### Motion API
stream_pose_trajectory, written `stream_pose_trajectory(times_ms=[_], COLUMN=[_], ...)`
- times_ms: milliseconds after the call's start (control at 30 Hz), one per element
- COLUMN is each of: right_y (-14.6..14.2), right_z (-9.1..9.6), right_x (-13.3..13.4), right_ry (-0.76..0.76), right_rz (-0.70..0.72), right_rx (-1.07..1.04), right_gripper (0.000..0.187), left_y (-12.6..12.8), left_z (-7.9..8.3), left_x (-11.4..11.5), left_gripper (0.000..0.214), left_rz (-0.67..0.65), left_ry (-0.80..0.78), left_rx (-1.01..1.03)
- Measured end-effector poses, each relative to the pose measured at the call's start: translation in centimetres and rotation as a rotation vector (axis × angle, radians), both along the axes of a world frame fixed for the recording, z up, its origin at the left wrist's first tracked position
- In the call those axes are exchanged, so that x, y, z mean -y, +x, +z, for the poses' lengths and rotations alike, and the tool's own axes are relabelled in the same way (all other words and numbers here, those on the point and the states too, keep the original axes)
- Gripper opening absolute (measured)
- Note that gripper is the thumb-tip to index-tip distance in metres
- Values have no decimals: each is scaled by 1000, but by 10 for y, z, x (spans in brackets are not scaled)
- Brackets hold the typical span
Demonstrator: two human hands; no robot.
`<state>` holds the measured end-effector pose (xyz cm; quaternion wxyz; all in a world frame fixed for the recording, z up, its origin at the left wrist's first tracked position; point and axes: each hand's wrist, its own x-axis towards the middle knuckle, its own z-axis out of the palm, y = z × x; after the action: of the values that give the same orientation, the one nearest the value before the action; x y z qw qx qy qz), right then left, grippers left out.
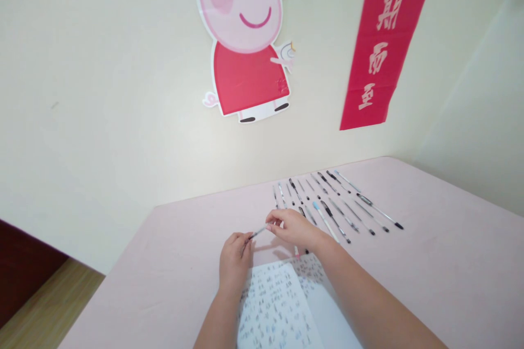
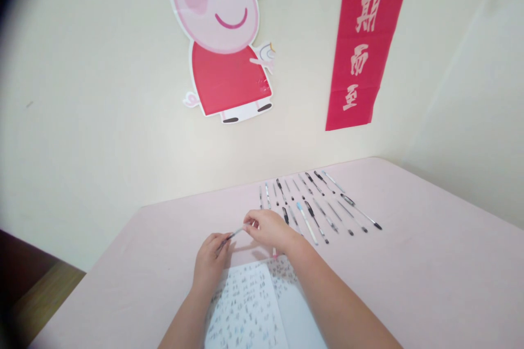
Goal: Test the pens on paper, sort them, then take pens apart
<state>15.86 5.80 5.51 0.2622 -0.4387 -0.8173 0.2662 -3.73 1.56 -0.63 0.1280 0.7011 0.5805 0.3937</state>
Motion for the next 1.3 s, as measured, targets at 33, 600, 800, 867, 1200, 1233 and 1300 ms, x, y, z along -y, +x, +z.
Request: stream_pose_trajectory(times_ms=[33, 600, 800, 867, 1200, 1233, 1300], right_y=[0, -2, -3, -3, -2, -2, -4], right_z=[0, -6, -8, -8, -6, -6, -7], right_x=[0, -1, -3, -3, -2, -3, -3], right_ry=[9, 4, 40, 30, 1, 8, 26], right_rz=[-8, -59, -65, -66, -27, -31, -39], right_rx=[12, 26, 75, 90, 21, 35, 72], right_gripper=[14, 12, 21, 30, 7, 9, 15], left_y=[0, 2, 3, 3, 2, 2, 2], left_z=[0, 3, 5, 5, 3, 3, 3], left_x=[0, 1, 2, 2, 2, 2, 1], left_gripper=[25, 25, 24, 24, 24, 25, 25], left_rz=[0, 3, 0, -3, 0, -3, -9], left_ry=[2, -2, 4, 9, 7, 4, -1], left_rx=[-2, -8, -3, 2, -1, -1, 1])
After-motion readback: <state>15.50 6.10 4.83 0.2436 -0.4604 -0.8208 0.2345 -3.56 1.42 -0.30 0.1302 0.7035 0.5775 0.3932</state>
